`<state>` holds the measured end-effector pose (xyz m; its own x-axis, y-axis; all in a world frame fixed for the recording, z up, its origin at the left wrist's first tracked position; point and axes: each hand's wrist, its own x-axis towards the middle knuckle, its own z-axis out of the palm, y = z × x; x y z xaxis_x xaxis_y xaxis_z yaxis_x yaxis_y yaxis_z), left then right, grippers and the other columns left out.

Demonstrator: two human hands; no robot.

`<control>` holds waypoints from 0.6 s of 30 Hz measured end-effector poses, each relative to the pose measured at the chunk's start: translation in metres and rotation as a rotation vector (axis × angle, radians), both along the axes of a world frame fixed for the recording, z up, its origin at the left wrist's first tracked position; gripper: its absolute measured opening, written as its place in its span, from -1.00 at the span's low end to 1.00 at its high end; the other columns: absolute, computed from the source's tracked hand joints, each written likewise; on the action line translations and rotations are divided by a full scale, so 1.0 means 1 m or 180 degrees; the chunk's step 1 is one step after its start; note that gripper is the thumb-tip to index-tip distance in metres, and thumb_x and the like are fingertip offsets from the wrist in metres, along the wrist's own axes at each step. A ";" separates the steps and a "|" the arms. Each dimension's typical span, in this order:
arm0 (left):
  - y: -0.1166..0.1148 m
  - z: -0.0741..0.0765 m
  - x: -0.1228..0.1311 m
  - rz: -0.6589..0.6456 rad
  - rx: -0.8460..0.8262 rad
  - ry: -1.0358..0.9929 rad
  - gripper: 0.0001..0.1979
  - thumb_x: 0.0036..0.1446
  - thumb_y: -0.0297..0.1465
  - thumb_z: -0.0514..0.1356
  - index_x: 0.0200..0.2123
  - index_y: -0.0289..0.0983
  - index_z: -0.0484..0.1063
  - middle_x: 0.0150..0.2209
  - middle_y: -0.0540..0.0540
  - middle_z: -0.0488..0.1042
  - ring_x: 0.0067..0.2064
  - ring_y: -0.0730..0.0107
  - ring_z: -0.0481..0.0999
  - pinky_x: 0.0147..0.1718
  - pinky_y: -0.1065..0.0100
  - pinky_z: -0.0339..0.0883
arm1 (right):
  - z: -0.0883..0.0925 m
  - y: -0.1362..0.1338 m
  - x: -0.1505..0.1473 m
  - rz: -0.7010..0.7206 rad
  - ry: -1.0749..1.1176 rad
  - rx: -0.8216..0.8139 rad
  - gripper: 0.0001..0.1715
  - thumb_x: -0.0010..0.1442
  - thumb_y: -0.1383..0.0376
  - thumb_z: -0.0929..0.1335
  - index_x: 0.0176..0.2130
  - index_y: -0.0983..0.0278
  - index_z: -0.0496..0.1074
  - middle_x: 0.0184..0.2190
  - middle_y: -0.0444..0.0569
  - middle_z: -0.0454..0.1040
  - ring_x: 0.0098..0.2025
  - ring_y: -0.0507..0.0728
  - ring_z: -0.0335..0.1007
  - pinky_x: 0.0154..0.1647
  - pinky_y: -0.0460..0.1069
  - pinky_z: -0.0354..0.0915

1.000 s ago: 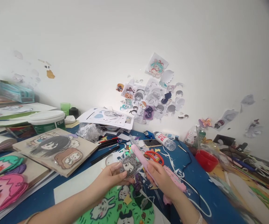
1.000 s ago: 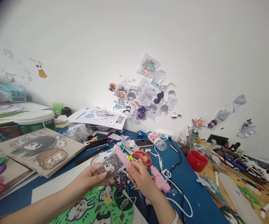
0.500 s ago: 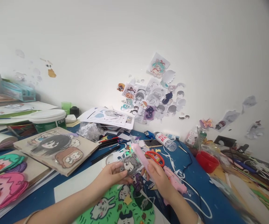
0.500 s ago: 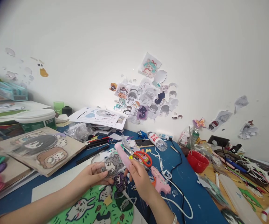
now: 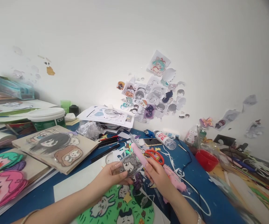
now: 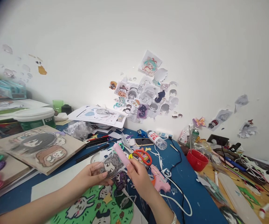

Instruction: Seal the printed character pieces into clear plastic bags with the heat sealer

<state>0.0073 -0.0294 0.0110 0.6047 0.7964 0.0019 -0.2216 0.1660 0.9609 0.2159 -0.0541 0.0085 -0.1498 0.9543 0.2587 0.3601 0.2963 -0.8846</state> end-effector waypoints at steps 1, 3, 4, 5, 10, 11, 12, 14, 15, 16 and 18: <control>0.000 0.000 0.000 0.0000 -0.0005 0.0004 -0.72 -0.05 -0.26 0.33 -0.30 -0.31 0.46 -0.36 -0.11 0.59 -0.29 0.25 0.56 -0.16 0.22 0.40 | 0.000 -0.001 -0.001 -0.0184 -0.0214 0.0189 -0.57 0.24 -0.01 0.16 -0.28 0.27 0.33 -0.58 -0.17 0.21 -0.55 0.02 0.11 -0.53 -0.07 0.06; -0.001 -0.001 0.000 0.0015 -0.0010 0.0014 -0.72 -0.04 -0.25 0.32 -0.29 -0.30 0.46 -0.36 -0.10 0.59 -0.29 0.25 0.56 -0.17 0.23 0.40 | -0.001 -0.003 -0.002 -0.0619 -0.0633 0.0527 -0.64 0.23 0.05 0.18 -0.27 0.26 0.36 -0.47 -0.06 0.34 -0.41 0.11 0.23 -0.38 -0.02 0.13; -0.001 -0.001 0.000 0.0030 -0.0011 0.0021 -0.72 -0.04 -0.25 0.32 -0.28 -0.30 0.46 -0.36 -0.10 0.58 -0.29 0.25 0.56 -0.18 0.24 0.40 | -0.002 -0.003 -0.003 -0.0790 -0.0781 0.0622 -0.66 0.23 0.08 0.19 -0.26 0.26 0.36 -0.41 -0.02 0.38 -0.35 0.15 0.25 -0.33 0.00 0.13; -0.001 0.000 0.001 0.0039 -0.0004 0.0032 -0.71 -0.04 -0.25 0.32 -0.27 -0.30 0.46 -0.35 -0.10 0.58 -0.29 0.25 0.56 -0.18 0.25 0.40 | -0.002 -0.003 -0.004 -0.0890 -0.0859 0.0666 -0.68 0.22 0.09 0.20 -0.26 0.25 0.37 -0.39 0.00 0.39 -0.33 0.17 0.26 -0.31 0.01 0.14; 0.002 -0.001 0.002 0.0020 0.0043 -0.0008 -0.69 -0.09 -0.24 0.34 -0.30 -0.30 0.46 -0.37 -0.09 0.58 -0.31 0.24 0.55 -0.21 0.25 0.39 | 0.001 -0.002 -0.003 -0.0236 -0.0254 0.0282 -0.58 0.24 0.00 0.16 -0.37 0.26 0.32 -0.61 -0.17 0.18 -0.56 0.03 0.09 -0.53 -0.07 0.06; 0.003 -0.001 0.002 0.0004 0.0063 -0.0017 -0.69 -0.10 -0.23 0.35 -0.32 -0.30 0.46 -0.40 -0.09 0.58 -0.33 0.25 0.55 -0.22 0.26 0.39 | 0.002 -0.002 -0.002 -0.0116 -0.0057 0.0167 -0.55 0.23 -0.03 0.15 -0.38 0.26 0.30 -0.63 -0.21 0.12 -0.59 0.01 0.04 -0.57 -0.08 0.03; 0.004 -0.001 0.001 -0.0015 0.0094 -0.0016 -0.69 -0.10 -0.23 0.35 -0.33 -0.30 0.46 -0.42 -0.08 0.58 -0.34 0.27 0.55 -0.25 0.29 0.39 | 0.003 -0.002 -0.001 -0.0067 0.0122 0.0081 -0.53 0.23 -0.05 0.14 -0.38 0.27 0.29 -0.64 -0.23 0.09 -0.61 -0.01 0.01 -0.58 -0.09 0.01; 0.005 -0.002 0.001 -0.0033 0.0159 0.0014 -0.68 -0.09 -0.21 0.34 -0.32 -0.30 0.46 -0.45 -0.08 0.57 -0.37 0.30 0.54 -0.29 0.33 0.38 | 0.003 -0.001 0.000 -0.0137 0.0366 0.0029 -0.47 0.22 -0.10 0.12 -0.33 0.28 0.28 -0.62 -0.23 0.10 -0.61 -0.03 -0.01 -0.59 -0.10 0.00; 0.006 -0.002 0.000 -0.0026 0.0185 0.0048 -0.68 -0.09 -0.21 0.34 -0.31 -0.30 0.46 -0.46 -0.08 0.57 -0.38 0.31 0.54 -0.31 0.35 0.37 | 0.003 -0.001 0.000 -0.0186 0.0420 0.0043 -0.44 0.22 -0.12 0.10 -0.30 0.29 0.28 -0.61 -0.22 0.10 -0.61 -0.03 -0.01 -0.59 -0.10 0.00; 0.006 -0.002 0.000 -0.0007 0.0204 0.0083 -0.67 -0.08 -0.20 0.33 -0.30 -0.31 0.46 -0.45 -0.08 0.57 -0.39 0.32 0.53 -0.32 0.36 0.36 | 0.002 0.000 0.001 -0.0218 0.0435 0.0056 -0.41 0.21 -0.14 0.09 -0.27 0.29 0.29 -0.60 -0.22 0.10 -0.62 -0.03 -0.02 -0.60 -0.11 0.00; 0.006 -0.002 0.000 0.0043 0.0232 0.0135 -0.66 -0.08 -0.19 0.33 -0.30 -0.31 0.47 -0.47 -0.08 0.57 -0.41 0.33 0.53 -0.34 0.38 0.34 | -0.001 0.002 0.002 -0.0266 0.0369 0.0108 -0.39 0.18 -0.16 0.11 -0.23 0.30 0.30 -0.61 -0.22 0.10 -0.63 -0.03 -0.02 -0.62 -0.10 0.00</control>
<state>0.0076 -0.0231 0.0089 0.5946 0.8033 0.0347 -0.1823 0.0926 0.9789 0.2175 -0.0524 0.0074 -0.0374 0.9525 0.3021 0.2808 0.3001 -0.9116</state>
